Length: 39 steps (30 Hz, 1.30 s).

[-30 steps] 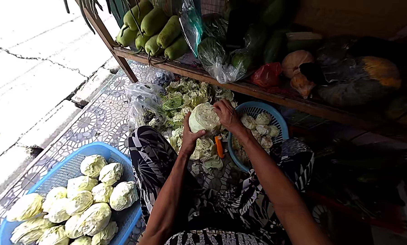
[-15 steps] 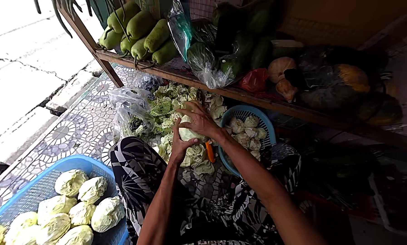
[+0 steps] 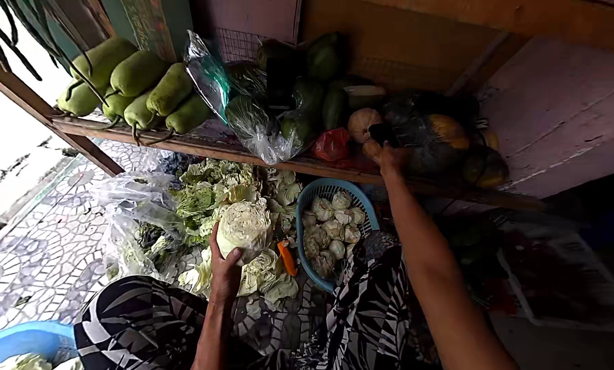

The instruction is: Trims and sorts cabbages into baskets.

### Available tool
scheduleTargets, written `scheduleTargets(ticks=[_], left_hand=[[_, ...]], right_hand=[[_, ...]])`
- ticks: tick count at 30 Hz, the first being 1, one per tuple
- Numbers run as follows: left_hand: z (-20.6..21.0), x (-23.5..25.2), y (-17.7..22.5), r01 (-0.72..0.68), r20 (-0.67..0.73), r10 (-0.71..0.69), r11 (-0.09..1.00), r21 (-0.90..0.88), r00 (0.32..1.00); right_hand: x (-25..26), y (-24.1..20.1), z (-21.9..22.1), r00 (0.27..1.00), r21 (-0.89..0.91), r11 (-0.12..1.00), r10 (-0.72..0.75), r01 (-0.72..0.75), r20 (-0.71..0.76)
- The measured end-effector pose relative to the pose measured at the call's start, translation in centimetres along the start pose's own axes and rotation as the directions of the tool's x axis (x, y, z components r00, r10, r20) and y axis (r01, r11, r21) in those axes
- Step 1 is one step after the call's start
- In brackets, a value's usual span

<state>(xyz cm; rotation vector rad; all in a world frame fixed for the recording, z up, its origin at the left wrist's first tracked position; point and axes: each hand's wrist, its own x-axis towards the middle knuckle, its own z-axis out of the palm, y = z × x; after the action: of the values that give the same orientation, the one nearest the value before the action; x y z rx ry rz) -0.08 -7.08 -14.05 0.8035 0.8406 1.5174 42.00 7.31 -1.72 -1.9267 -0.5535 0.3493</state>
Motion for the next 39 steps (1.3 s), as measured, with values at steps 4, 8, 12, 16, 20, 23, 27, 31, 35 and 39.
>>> scheduleTargets(ticks=[4,8,12,16,20,23,27,31,35,39], left_hand=[[0.4,0.0,-0.5,0.021,0.024,-0.022,0.999,0.046,0.999],[1.5,0.5,-0.7,0.053,0.066,-0.058,0.996,0.073,0.996],[1.8,1.0,0.0,0.064,0.164,-0.083,0.991,0.118,0.983],[2.7,1.4,1.4,0.058,0.246,-0.107,0.978,0.199,0.963],[3.6,0.8,3.2,0.04,0.337,-0.121,0.97,0.239,0.934],[2.6,0.5,3.4,0.045,0.322,-0.125,0.968,0.246,0.939],[1.9,-0.2,2.7,0.099,0.265,-0.125,0.989,0.11,0.956],[1.4,0.1,2.4,0.128,0.257,-0.142,0.989,0.071,0.956],[1.4,0.1,2.2,0.076,0.218,-0.078,0.997,0.016,0.973],[1.0,0.0,2.9,0.104,0.224,-0.109,0.994,0.034,0.969]], right_hand=[[5.2,1.8,-2.5,0.927,0.471,0.799,0.321,-0.374,0.191],[5.5,1.2,-3.5,0.993,0.408,0.908,0.057,-0.096,0.106],[-1.4,-0.9,-5.1,0.95,0.384,0.888,-0.303,0.253,0.073],[-12.2,-1.0,-5.8,0.69,0.357,0.717,-0.688,0.599,0.224],[-26.0,1.7,-1.2,0.231,0.301,0.482,-0.768,0.823,0.598],[-29.1,4.5,1.8,0.152,0.303,0.387,-0.798,0.871,0.583],[-28.2,3.7,1.8,0.317,0.492,0.542,-0.824,0.681,0.47],[-26.5,0.0,-0.6,0.705,0.211,0.879,-0.471,0.428,0.53],[-27.7,3.1,1.1,0.028,0.51,0.26,-0.908,0.82,0.417],[-24.9,3.1,0.0,0.252,0.347,0.368,-0.908,0.863,0.336]])
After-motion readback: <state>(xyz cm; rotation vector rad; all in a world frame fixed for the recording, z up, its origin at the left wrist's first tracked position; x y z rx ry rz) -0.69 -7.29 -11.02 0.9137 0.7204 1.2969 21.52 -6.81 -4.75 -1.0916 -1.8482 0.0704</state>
